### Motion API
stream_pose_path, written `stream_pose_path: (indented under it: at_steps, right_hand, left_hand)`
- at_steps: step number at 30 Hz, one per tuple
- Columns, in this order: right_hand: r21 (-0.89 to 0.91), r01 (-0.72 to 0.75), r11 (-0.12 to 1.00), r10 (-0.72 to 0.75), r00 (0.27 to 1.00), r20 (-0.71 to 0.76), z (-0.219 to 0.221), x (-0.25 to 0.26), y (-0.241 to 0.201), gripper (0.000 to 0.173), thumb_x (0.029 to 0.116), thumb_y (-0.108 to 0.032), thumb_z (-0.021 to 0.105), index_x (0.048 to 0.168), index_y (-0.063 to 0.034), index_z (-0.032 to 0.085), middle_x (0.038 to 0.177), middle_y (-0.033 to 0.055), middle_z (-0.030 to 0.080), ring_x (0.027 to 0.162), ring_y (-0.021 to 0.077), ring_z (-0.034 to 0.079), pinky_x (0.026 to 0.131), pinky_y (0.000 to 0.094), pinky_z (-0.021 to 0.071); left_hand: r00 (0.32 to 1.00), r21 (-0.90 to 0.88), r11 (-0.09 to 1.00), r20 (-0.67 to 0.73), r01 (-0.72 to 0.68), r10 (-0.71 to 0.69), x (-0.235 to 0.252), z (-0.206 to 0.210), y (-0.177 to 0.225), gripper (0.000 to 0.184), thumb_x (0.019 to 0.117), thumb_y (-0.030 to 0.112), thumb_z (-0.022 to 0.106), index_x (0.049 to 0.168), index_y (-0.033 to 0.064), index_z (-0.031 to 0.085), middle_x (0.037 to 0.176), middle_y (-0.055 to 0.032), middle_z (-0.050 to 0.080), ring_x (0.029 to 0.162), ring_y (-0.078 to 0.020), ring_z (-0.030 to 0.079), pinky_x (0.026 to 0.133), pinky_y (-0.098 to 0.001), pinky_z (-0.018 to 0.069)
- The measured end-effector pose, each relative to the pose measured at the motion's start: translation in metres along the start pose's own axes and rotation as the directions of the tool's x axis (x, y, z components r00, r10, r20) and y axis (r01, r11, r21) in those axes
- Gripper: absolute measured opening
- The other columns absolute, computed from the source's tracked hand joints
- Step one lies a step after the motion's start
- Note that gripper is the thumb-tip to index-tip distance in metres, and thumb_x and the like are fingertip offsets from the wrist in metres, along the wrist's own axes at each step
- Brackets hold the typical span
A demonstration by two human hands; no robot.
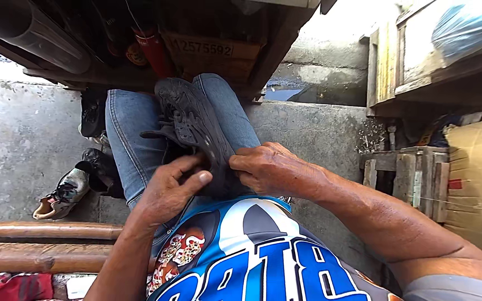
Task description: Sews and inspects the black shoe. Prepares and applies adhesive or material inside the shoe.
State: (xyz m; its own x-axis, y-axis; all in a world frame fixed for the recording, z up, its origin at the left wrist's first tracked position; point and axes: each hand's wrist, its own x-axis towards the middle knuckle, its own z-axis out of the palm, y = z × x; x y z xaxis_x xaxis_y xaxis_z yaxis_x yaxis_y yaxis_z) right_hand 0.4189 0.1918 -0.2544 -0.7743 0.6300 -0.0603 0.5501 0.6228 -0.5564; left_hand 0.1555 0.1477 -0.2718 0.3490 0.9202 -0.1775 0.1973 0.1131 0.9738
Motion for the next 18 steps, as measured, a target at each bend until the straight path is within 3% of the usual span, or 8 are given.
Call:
stream_pose_path:
  at_steps: [1, 3, 4, 6, 10, 15, 18]
  right_hand:
    - [0.029, -0.013, 0.999, 0.014, 1.000, -0.008, -0.001, -0.003, 0.003, 0.010, 0.0917, -0.014, 0.060, 0.088, -0.0127, 0.070, 0.073, 0.0005, 0.060, 0.064, 0.0157, 0.061, 0.052, 0.0361, 0.0473]
    - [0.086, -0.035, 0.996, 0.037, 0.999, -0.020, -0.002, -0.008, 0.010, 0.013, 0.0927, -0.015, 0.058, 0.086, -0.0133, 0.070, 0.073, -0.0010, 0.061, 0.065, 0.0135, 0.061, 0.054, 0.0356, 0.0487]
    - [0.104, -0.040, 0.994, 0.043, 0.999, -0.027, -0.002, -0.010, 0.013, 0.014, 0.0930, -0.016, 0.058, 0.085, -0.0139, 0.069, 0.074, -0.0019, 0.061, 0.066, 0.0121, 0.061, 0.055, 0.0348, 0.0492]
    - [0.141, -0.055, 0.989, 0.061, 0.997, -0.041, 0.001, -0.014, 0.018, 0.015, 0.0942, -0.018, 0.058, 0.087, -0.0144, 0.071, 0.076, -0.0035, 0.062, 0.067, 0.0098, 0.061, 0.056, 0.0335, 0.0504]
    - [0.187, -0.085, 0.979, 0.095, 0.995, -0.044, 0.005, -0.015, 0.019, 0.017, 0.0954, -0.020, 0.058, 0.089, -0.0147, 0.072, 0.077, -0.0047, 0.063, 0.068, 0.0072, 0.060, 0.057, 0.0311, 0.0494]
    - [0.201, -0.097, 0.975, 0.108, 0.993, -0.045, 0.006, -0.014, 0.019, 0.018, 0.0969, -0.021, 0.058, 0.090, -0.0156, 0.073, 0.077, -0.0059, 0.063, 0.067, 0.0055, 0.059, 0.057, 0.0295, 0.0482]
    - [0.209, -0.083, 0.974, 0.095, 0.994, -0.048, 0.006, -0.014, 0.018, 0.019, 0.0989, -0.024, 0.058, 0.091, -0.0154, 0.073, 0.079, -0.0060, 0.064, 0.068, 0.0047, 0.059, 0.058, 0.0282, 0.0489]
  left_hand:
    - [0.998, 0.017, 1.000, -0.055, -0.009, 0.010, -0.003, -0.009, 0.002, 0.037, 0.0991, 0.028, 0.066, 0.132, 0.0105, 0.067, 0.106, 0.0005, 0.073, 0.090, -0.0085, 0.069, 0.081, -0.0285, 0.0599]
    - [0.990, 0.083, 0.997, -0.139, -0.009, 0.021, -0.016, -0.032, 0.005, 0.041, 0.0969, 0.027, 0.067, 0.135, 0.0141, 0.067, 0.082, 0.0057, 0.064, 0.067, -0.0042, 0.057, 0.063, -0.0211, 0.0514]
    - [0.988, 0.141, 0.990, -0.152, 0.002, 0.019, -0.024, -0.043, 0.005, 0.041, 0.0956, 0.030, 0.069, 0.135, 0.0171, 0.068, 0.073, 0.0086, 0.057, 0.058, -0.0021, 0.049, 0.054, -0.0178, 0.0443]
    - [0.990, 0.232, 0.972, -0.138, 0.045, -0.013, -0.043, -0.060, 0.002, 0.036, 0.0946, 0.039, 0.071, 0.127, 0.0224, 0.073, 0.066, 0.0125, 0.051, 0.052, 0.0013, 0.041, 0.047, -0.0148, 0.0349]
    - [0.990, 0.369, 0.919, -0.073, 0.137, -0.118, -0.075, -0.078, 0.000, 0.022, 0.0974, 0.041, 0.065, 0.100, 0.0231, 0.078, 0.081, 0.0142, 0.069, 0.062, 0.0055, 0.056, 0.054, -0.0114, 0.0449]
    - [0.990, 0.318, 0.942, -0.124, 0.108, -0.071, -0.085, -0.079, -0.005, 0.021, 0.1001, 0.037, 0.062, 0.100, 0.0211, 0.076, 0.081, 0.0130, 0.069, 0.066, 0.0048, 0.059, 0.058, -0.0113, 0.0467]
    - [0.972, 0.142, 0.987, -0.212, -0.070, 0.099, -0.079, -0.072, 0.002, 0.014, 0.0985, 0.031, 0.066, 0.100, 0.0197, 0.074, 0.101, 0.0068, 0.067, 0.089, -0.0056, 0.064, 0.077, -0.0204, 0.0557]
